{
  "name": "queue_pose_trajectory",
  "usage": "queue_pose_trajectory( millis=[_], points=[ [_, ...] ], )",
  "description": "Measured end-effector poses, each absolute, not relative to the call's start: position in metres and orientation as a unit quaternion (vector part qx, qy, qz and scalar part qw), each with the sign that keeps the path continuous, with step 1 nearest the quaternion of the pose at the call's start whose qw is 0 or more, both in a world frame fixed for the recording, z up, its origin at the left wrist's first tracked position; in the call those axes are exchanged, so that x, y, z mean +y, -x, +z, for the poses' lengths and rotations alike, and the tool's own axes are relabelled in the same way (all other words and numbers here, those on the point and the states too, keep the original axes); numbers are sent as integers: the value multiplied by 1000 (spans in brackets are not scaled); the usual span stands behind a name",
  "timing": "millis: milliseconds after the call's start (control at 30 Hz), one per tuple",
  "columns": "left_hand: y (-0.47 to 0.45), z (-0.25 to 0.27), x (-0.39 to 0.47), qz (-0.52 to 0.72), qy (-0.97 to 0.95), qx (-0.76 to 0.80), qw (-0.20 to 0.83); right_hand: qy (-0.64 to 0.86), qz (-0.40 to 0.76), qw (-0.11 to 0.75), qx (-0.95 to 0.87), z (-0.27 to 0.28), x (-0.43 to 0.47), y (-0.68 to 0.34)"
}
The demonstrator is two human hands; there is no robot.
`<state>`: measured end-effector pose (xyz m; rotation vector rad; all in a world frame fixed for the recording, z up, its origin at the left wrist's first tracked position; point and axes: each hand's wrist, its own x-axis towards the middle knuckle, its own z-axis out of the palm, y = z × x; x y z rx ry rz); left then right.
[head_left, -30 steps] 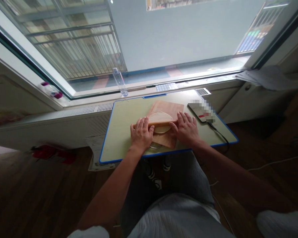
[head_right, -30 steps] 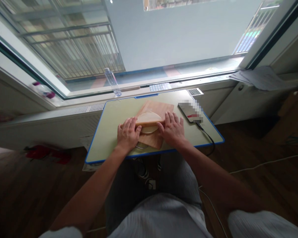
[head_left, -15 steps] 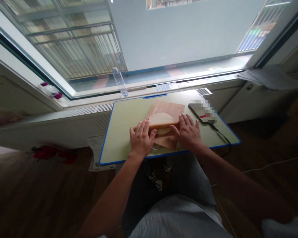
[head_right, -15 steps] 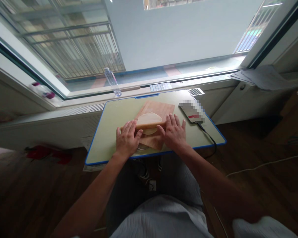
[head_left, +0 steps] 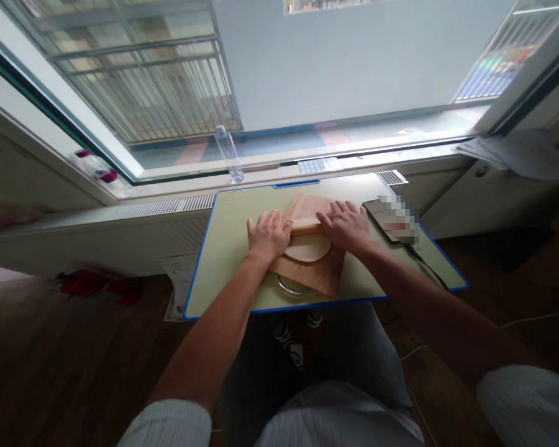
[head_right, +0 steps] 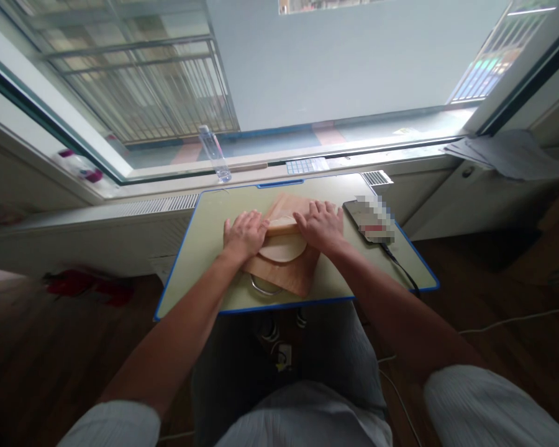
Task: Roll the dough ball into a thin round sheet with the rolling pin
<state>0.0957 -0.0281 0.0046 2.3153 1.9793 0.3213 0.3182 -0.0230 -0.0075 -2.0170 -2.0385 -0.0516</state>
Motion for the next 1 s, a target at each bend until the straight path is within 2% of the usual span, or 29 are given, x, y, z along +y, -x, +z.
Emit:
queue_pose_trajectory(
  millis=[467,1000],
  points=[
    [-93,13,27,41,-744,661,93,695,53,82,-713,4,36,-322],
    [-89,9,60,40,-755,646,106,713,97,82,-689,0,76,-323]
  ],
)
